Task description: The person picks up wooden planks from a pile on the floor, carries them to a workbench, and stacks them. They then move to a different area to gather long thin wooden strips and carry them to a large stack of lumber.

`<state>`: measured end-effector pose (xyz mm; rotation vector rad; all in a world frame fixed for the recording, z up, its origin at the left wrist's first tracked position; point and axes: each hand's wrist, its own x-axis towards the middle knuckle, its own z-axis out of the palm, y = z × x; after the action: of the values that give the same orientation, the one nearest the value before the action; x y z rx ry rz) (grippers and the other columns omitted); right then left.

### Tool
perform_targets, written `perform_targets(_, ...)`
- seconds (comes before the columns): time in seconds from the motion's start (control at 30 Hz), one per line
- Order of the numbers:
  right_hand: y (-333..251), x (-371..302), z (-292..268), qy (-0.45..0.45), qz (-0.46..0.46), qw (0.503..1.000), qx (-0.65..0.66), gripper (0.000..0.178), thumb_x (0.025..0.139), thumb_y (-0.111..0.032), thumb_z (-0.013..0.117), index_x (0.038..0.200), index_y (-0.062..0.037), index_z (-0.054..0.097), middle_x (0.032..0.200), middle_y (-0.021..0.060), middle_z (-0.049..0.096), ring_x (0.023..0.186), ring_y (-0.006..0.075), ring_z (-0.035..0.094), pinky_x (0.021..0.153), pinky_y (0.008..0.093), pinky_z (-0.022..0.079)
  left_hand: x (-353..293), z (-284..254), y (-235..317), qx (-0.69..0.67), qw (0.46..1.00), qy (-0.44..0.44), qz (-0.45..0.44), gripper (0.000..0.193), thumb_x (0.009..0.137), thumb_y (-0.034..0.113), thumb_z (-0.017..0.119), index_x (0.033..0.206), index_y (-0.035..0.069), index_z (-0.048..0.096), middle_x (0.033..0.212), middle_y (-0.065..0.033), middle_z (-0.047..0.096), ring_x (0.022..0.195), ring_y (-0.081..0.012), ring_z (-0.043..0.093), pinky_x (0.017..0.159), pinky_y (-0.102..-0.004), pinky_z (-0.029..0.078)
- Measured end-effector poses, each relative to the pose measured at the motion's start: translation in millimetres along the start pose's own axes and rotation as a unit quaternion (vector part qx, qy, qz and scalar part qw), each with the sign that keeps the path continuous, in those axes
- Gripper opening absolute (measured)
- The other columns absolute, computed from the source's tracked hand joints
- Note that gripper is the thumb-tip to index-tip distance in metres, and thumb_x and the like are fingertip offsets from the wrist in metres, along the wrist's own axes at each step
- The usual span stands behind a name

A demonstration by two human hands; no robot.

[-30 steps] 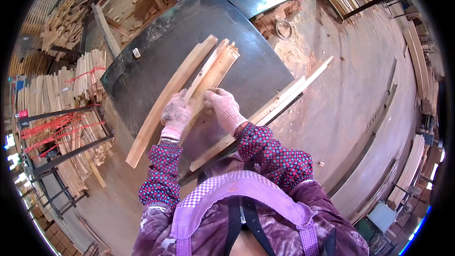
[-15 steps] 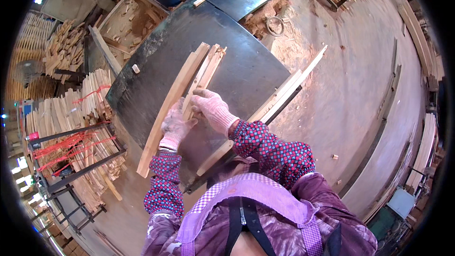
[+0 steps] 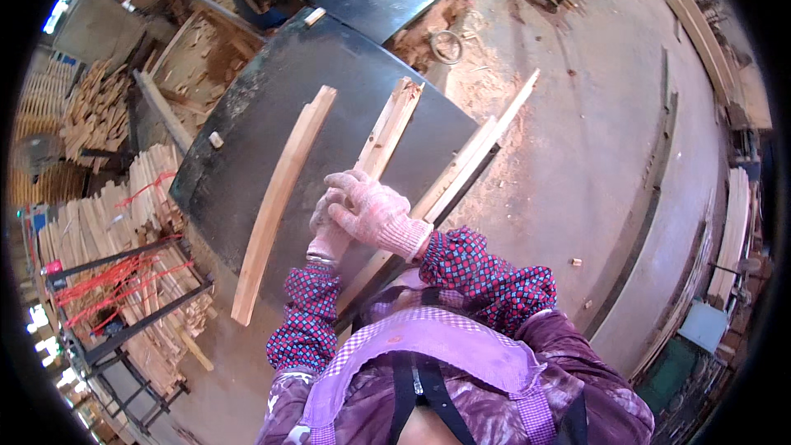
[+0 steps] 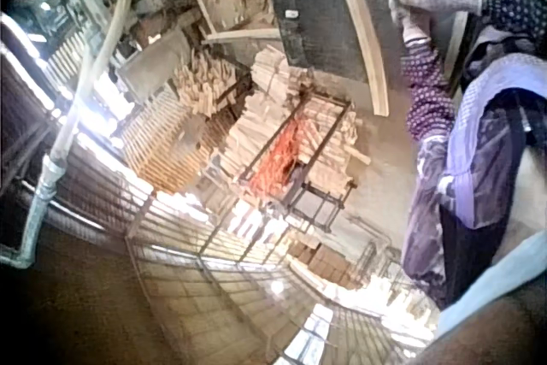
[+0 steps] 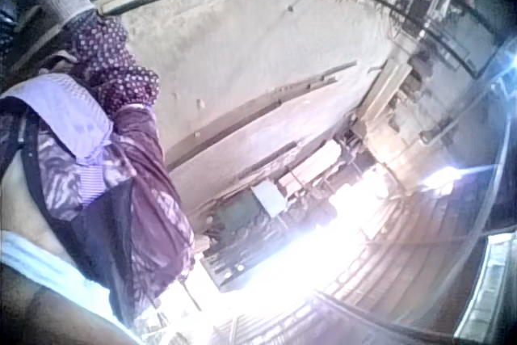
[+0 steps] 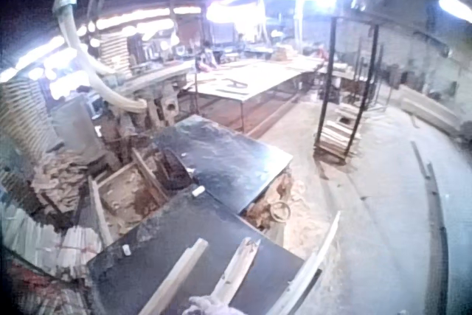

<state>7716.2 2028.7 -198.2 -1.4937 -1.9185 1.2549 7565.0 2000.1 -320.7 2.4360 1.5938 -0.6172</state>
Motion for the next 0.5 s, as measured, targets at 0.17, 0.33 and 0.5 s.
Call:
perform_targets(0.17, 24.1, -16.7, -17.7, 0.038, 0.042, 0.998, -0.002, 0.049, 0.088, -0.031, 0.062, 0.134, -0.015, 0.054, 0.131, 0.0145, 0.056, 0.117, 0.0362, 0.058, 0.098, 0.0449, 0.048, 39.2, -17.1, 33.0, -0.045, 0.998, 0.019, 0.049, 0.053, 0.094, 0.032, 0.058, 0.141, 0.01, 0.046, 0.139, -0.0113, 0.049, 0.13, -0.0235, 0.046, 0.107, -0.0362, 0.04)
perform_targets(0.33, 52.3, -21.2, -44.5, 0.134, 0.06, 0.989, -0.036, 0.041, 0.089, -0.028, 0.065, 0.126, -0.0112, 0.061, 0.119, 0.0149, 0.064, 0.104, 0.0334, 0.066, 0.093, 0.0417, 0.052, 67.8, -31.0, 45.4, -0.322, 0.943, 0.062, -0.061, 0.065, 0.083, 0.04, 0.071, 0.139, 0.015, 0.051, 0.13, -0.0136, 0.06, 0.119, -0.0307, 0.06, 0.099, -0.0427, 0.051)
perform_targets(0.5, 151.5, 28.3, -123.3, 0.234, 0.084, 0.961, -0.12, 0.047, 0.088, -0.027, 0.061, 0.133, -0.0151, 0.057, 0.122, 0.017, 0.065, 0.112, 0.0351, 0.063, 0.095, 0.0421, 0.052, 64.8, -86.7, 38.1, -0.421, 0.905, -0.003, -0.061, 0.07, 0.076, 0.042, 0.075, 0.137, 0.017, 0.054, 0.128, -0.0141, 0.063, 0.119, -0.0352, 0.059, 0.101, -0.0446, 0.047)
